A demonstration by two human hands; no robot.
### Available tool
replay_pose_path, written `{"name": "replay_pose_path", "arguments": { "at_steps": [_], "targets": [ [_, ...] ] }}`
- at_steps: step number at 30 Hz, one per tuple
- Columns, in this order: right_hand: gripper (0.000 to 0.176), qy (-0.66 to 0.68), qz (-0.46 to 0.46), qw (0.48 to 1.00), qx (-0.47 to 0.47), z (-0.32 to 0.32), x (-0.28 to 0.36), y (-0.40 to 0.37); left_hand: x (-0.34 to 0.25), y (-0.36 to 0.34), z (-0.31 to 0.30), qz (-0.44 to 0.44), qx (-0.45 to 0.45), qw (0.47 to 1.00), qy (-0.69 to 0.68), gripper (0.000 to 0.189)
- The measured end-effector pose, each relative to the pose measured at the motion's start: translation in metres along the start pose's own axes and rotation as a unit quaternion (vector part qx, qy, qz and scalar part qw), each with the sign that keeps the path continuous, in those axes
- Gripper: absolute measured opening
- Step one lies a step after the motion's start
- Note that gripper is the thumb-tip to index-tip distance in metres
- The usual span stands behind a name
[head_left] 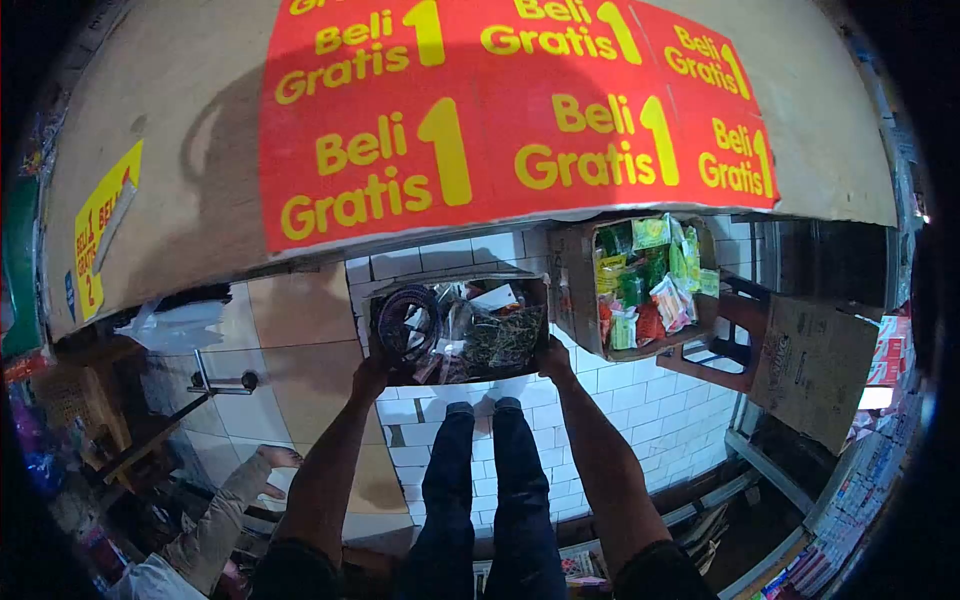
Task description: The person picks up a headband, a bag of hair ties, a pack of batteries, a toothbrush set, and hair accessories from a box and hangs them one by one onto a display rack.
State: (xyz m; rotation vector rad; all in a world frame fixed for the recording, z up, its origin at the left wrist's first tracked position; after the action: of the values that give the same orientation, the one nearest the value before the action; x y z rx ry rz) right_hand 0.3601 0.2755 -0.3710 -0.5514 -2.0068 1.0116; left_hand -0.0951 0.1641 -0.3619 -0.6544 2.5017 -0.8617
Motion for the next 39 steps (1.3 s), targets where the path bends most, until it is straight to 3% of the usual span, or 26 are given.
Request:
{"name": "replay_pose_path", "arguments": {
  "at_steps": [1, 3, 5, 8, 11, 13, 15, 17, 20, 23, 25, 29, 30, 31, 32, 35, 36, 39],
  "targets": [
    [0.041, 0.022, -0.019, 0.999, -0.017, 0.004, -0.011, 0.007, 0.000, 0.002, 0.009, 0.013, 0.051, 0.999, -0.016, 0.059],
    [0.040, 0.067, -0.057, 0.995, -0.050, 0.006, -0.003, 0.004, 0.013, 0.002, 0.022, -0.073, 0.126, 0.975, -0.169, 0.057],
    [0.034, 0.034, -0.024, 0.999, -0.021, 0.006, -0.004, 0.005, 0.026, -0.013, 0.044, -0.262, 0.165, 0.851, -0.423, 0.055],
    [0.030, 0.039, -0.024, 0.999, -0.029, -0.001, 0.022, -0.026, 0.038, -0.012, 0.050, -0.219, 0.146, 0.884, -0.386, 0.043],
    [0.036, 0.023, -0.106, 0.991, -0.073, -0.010, 0.042, -0.037, 0.025, -0.023, 0.017, -0.223, 0.048, 0.938, -0.262, 0.027],
    [0.040, -0.004, -0.139, 0.985, -0.099, -0.012, 0.044, -0.043, 0.027, -0.011, 0.015, -0.143, -0.028, 0.981, -0.131, 0.025],
    [0.041, -0.037, -0.133, 0.984, -0.116, -0.012, 0.034, -0.044, 0.035, -0.012, 0.028, -0.118, -0.071, 0.985, -0.106, 0.025],
    [0.041, -0.044, -0.139, 0.983, -0.113, -0.012, 0.023, -0.048, 0.045, -0.019, 0.035, -0.148, -0.085, 0.966, -0.192, 0.023],
    [0.041, -0.045, -0.113, 0.987, -0.108, -0.019, 0.029, -0.059, -0.011, -0.050, -0.008, 0.002, -0.174, 0.984, -0.047, 0.030],
    [0.038, -0.078, -0.108, 0.986, -0.099, -0.032, 0.036, -0.080, -0.011, -0.077, -0.019, -0.102, -0.145, 0.971, -0.160, 0.033],
    [0.036, -0.039, -0.093, 0.991, -0.089, -0.039, 0.029, -0.089, -0.020, -0.090, -0.022, -0.063, -0.144, 0.975, -0.157, 0.035],
    [0.026, -0.107, -0.131, 0.982, -0.085, -0.069, 0.027, -0.118, -0.027, -0.131, -0.042, -0.060, -0.107, 0.982, -0.142, 0.041],
    [0.025, -0.068, -0.092, 0.991, -0.070, -0.075, 0.039, -0.134, -0.008, -0.142, -0.030, -0.126, -0.106, 0.946, -0.280, 0.043],
    [0.023, -0.030, -0.051, 0.997, -0.055, -0.088, 0.053, -0.162, -0.050, -0.168, -0.085, -0.085, -0.118, 0.973, -0.178, 0.043],
    [0.021, 0.007, -0.009, 0.999, -0.041, -0.098, 0.061, -0.184, -0.052, -0.178, -0.094, -0.088, -0.086, 0.975, -0.184, 0.043],
    [0.018, -0.133, -0.150, 0.977, -0.079, -0.132, 0.074, -0.227, -0.086, -0.215, -0.141, -0.066, -0.050, 0.983, -0.166, 0.042],
    [0.020, -0.107, -0.112, 0.985, -0.080, -0.151, 0.105, -0.267, -0.098, -0.232, -0.168, -0.056, -0.051, 0.986, -0.151, 0.042],
    [0.023, -0.212, -0.204, 0.949, -0.116, -0.181, 0.123, -0.310, -0.130, -0.275, -0.242, -0.014, -0.080, 0.980, -0.179, 0.039]
  ]
}}
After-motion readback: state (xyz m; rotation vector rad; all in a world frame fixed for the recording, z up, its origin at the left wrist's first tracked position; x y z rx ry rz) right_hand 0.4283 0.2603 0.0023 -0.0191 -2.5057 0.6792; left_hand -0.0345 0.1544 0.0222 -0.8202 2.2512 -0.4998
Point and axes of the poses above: each hand's wrist, its own y-axis towards the middle knuckle, its own z-axis out of the palm, x = y × z, the point moved 10 cm from there along y, towards the middle knuckle, and after that the axes turned 5 degrees about -z, right-handed, at the moved point
